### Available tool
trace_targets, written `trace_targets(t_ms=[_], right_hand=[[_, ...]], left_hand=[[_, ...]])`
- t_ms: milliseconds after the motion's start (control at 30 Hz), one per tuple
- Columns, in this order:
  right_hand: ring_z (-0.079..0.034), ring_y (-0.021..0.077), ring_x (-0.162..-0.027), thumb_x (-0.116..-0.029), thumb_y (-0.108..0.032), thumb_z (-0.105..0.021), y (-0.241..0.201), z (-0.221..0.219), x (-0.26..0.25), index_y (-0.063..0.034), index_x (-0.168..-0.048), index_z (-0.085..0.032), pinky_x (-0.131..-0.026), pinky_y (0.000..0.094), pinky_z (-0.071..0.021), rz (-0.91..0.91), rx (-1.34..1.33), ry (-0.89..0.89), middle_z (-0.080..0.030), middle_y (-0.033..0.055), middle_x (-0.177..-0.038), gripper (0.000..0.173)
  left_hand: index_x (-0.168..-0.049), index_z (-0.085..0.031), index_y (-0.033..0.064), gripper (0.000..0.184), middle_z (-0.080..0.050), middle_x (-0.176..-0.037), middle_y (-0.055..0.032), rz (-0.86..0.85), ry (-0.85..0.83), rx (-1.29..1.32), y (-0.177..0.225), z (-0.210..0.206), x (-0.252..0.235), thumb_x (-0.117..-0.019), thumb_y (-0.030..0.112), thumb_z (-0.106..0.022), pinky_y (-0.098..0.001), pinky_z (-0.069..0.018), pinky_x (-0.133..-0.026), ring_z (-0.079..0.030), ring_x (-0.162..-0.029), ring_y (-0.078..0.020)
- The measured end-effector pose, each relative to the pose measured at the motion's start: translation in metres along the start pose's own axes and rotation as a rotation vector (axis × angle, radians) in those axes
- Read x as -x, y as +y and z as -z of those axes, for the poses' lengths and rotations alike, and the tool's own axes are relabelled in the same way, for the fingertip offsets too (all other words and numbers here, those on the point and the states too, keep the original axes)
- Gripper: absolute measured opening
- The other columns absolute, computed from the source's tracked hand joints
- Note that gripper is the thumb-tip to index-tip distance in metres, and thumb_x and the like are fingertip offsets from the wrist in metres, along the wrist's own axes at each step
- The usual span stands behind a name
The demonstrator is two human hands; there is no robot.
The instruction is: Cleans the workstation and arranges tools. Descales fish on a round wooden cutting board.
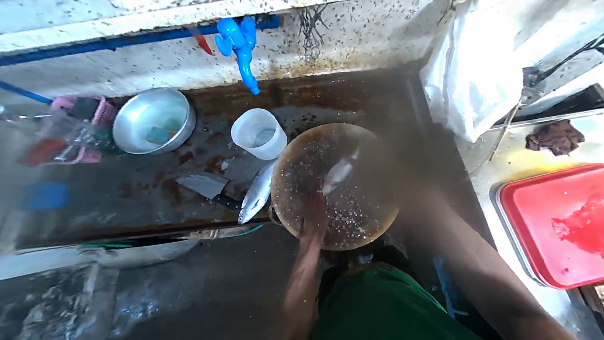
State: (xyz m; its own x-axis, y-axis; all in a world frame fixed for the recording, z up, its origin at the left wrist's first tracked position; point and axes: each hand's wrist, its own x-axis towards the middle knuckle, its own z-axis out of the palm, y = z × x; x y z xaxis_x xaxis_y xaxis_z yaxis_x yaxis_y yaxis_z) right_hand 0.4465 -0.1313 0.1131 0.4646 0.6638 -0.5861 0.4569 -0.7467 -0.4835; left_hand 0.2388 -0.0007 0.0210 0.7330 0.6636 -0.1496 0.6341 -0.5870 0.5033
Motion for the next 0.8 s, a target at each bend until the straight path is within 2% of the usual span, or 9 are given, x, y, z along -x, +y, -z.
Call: trace_targets(t_ms=[133, 267, 367, 433, 500, 600, 667, 733, 800], right_hand=[[-0.066, 0.0405, -0.111, -0.1087, -0.030, -0.042, -0.026, -0.053, 0.002, -0.0093, -0.137, -0.058, -0.094, 0.0622, -0.0509, 0.078, 0.010, -0.050, -0.067, 0.0218, -0.120, 0.039], [-0.064, 0.0397, -0.114, -0.1092, -0.033, -0.041, -0.026, -0.037, 0.021, -0.0104, -0.135, -0.060, -0.096, 0.0631, -0.0491, 0.057, 0.074, -0.185, -0.066, 0.0207, -0.122, 0.039], [-0.066, 0.0397, -0.113, -0.1079, -0.030, -0.045, -0.025, -0.047, -0.003, -0.0095, -0.136, -0.061, -0.097, 0.0621, -0.0500, 0.024, -0.039, -0.050, -0.068, 0.0213, -0.122, 0.039], [-0.067, 0.0388, -0.108, -0.1089, -0.030, -0.042, -0.036, -0.067, 0.012, -0.0103, -0.139, -0.055, -0.092, 0.0611, -0.0526, 0.068, -0.043, -0.105, -0.068, 0.0203, -0.118, 0.038], [-0.066, 0.0379, -0.110, -0.1095, -0.031, -0.041, -0.033, -0.059, 0.022, -0.0119, -0.139, -0.056, -0.093, 0.0615, -0.0511, 0.099, -0.008, -0.199, -0.067, 0.0193, -0.119, 0.038], [-0.064, 0.0395, -0.114, -0.1074, -0.030, -0.048, 0.000, -0.016, -0.015, -0.0096, -0.132, -0.065, -0.098, 0.0634, -0.0482, 0.038, -0.033, -0.101, -0.067, 0.0219, -0.124, 0.036], [-0.065, 0.0412, -0.109, -0.1070, -0.026, -0.052, 0.006, 0.005, -0.037, -0.0039, -0.129, -0.064, -0.092, 0.0614, -0.0499, -0.077, -0.145, -0.005, -0.066, 0.0249, -0.122, 0.033], [-0.056, 0.0427, -0.129, -0.1097, -0.025, -0.047, -0.009, 0.015, -0.038, -0.0062, -0.146, -0.049, -0.106, 0.0611, -0.0435, -0.187, -0.165, -0.094, -0.056, 0.0242, -0.141, 0.041], [-0.064, 0.0442, -0.116, -0.1059, -0.023, -0.051, -0.003, -0.034, -0.047, -0.0028, -0.140, -0.055, -0.097, 0.0622, -0.0500, 0.018, -0.105, 0.016, -0.064, 0.0266, -0.128, 0.040]], left_hand=[[-0.152, -0.038, -0.0079, 0.067, -0.055, -0.145, -0.0251, -0.067, 0.088, 0.032, -0.005, -0.005, 0.001, -0.0902, 0.000, -0.062, -0.0510, -0.0402, -0.115, -0.054, -0.134, -0.0403], [-0.154, -0.032, -0.0102, 0.073, -0.052, -0.147, -0.0274, -0.024, 0.054, 0.023, -0.016, -0.009, 0.003, -0.0898, 0.002, -0.065, -0.0502, -0.0407, -0.115, -0.053, -0.135, -0.0413], [-0.153, -0.034, -0.0089, 0.067, -0.050, -0.149, -0.0274, -0.022, 0.026, 0.012, -0.012, -0.008, 0.001, -0.0945, 0.006, -0.062, -0.0481, -0.0401, -0.116, -0.052, -0.137, -0.0397], [-0.157, -0.025, -0.0089, 0.081, -0.045, -0.153, -0.0289, -0.054, 0.060, 0.096, -0.024, -0.010, 0.001, -0.0912, 0.012, -0.067, -0.0492, -0.0378, -0.118, -0.048, -0.140, -0.0400], [-0.158, -0.022, -0.0082, 0.087, -0.044, -0.153, -0.0299, 0.007, 0.041, 0.181, -0.034, -0.006, 0.012, -0.0907, 0.017, -0.071, -0.0500, -0.0350, -0.119, -0.046, -0.142, -0.0400], [-0.155, -0.035, -0.0052, 0.072, -0.049, -0.149, -0.0291, 0.164, -0.033, 0.301, -0.036, 0.011, 0.021, -0.0929, 0.010, -0.069, -0.0496, -0.0368, -0.119, -0.049, -0.140, -0.0377], [-0.151, -0.043, -0.0025, 0.063, -0.055, -0.143, -0.0256, 0.245, -0.046, 0.471, -0.041, 0.014, 0.014, -0.0933, 0.007, -0.067, -0.0445, -0.0476, -0.109, -0.060, -0.128, -0.0303], [-0.152, -0.044, 0.0050, 0.060, -0.060, -0.135, -0.0200, 0.351, -0.088, 0.651, -0.042, 0.014, 0.003, -0.0954, 0.009, -0.064, -0.0380, -0.0599, -0.079, -0.069, -0.094, -0.0214], [-0.153, -0.044, 0.0105, 0.055, -0.061, -0.131, -0.0177, 0.458, -0.148, 0.807, -0.039, 0.017, -0.008, -0.0998, 0.011, -0.059, -0.0354, -0.0580, -0.062, -0.067, -0.079, -0.0202]])
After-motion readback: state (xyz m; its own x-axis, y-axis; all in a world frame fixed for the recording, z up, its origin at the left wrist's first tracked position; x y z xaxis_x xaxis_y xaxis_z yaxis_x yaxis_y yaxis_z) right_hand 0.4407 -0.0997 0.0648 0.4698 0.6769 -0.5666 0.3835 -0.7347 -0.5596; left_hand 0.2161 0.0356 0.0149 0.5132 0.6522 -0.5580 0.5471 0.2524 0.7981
